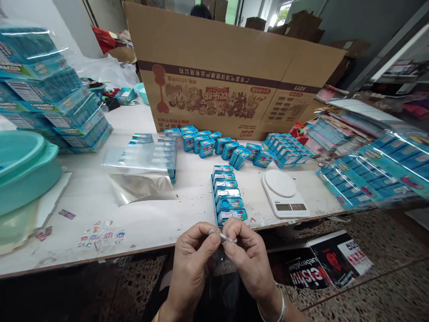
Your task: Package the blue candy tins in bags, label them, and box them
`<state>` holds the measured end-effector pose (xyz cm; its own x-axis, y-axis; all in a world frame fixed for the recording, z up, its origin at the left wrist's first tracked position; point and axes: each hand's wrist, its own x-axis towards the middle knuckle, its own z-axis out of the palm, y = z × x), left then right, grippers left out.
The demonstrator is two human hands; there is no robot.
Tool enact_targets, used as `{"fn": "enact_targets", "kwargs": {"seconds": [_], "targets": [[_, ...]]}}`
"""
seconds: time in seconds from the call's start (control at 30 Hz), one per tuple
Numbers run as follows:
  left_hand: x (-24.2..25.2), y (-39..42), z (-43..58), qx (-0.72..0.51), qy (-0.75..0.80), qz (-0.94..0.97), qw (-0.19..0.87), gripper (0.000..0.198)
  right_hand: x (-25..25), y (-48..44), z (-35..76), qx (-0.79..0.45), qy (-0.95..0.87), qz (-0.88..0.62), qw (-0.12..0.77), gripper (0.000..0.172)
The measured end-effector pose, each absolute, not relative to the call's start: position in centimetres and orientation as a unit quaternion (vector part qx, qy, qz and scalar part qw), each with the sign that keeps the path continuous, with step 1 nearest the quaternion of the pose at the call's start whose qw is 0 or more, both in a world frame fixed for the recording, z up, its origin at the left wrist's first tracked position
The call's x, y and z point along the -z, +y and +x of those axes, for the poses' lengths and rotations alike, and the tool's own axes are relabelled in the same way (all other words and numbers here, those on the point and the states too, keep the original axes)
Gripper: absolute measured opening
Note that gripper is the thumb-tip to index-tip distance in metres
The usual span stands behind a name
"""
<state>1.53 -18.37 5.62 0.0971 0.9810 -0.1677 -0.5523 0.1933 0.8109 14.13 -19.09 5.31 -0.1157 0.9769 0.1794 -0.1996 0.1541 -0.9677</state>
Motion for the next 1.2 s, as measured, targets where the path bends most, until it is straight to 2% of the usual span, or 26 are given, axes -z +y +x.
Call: {"fn": "enact_targets", "kwargs": {"seconds": [0.5,0.77,0.83,0.97,1.13,1.2], "targets": [[-6.6,-19.0,1.7,-0.519,0.315,0.295,0.738,0.023,-5.6,-21.5,14.7,-0.525,-0.515,-0.345,0.583,0.025],[-6.8,-19.1,2.1,-0.505,0.325,0.312,0.736,0.024,-5.6,-21.8,14.4,-0.509,-0.51,-0.352,0.597,0.032],[-7.0,-18.2,1.6,-0.525,0.348,0.31,0.712,0.027,-5.7,-22.1,14.3,-0.498,-0.512,-0.335,0.615,0.034],[-7.0,-16.0,-0.1,-0.628,0.4,0.294,0.599,0.033,-5.4,-22.2,15.4,-0.462,-0.516,-0.282,0.664,0.04],[-7.0,-16.2,-0.4,-0.526,0.39,0.383,0.651,0.027,-4.6,-20.8,18.2,-0.464,-0.473,-0.392,0.638,0.032],[-7.2,-16.7,-0.1,-0.505,0.413,0.421,0.631,0.025,-4.6,-20.4,18.9,-0.462,-0.476,-0.431,0.611,0.029]]}}
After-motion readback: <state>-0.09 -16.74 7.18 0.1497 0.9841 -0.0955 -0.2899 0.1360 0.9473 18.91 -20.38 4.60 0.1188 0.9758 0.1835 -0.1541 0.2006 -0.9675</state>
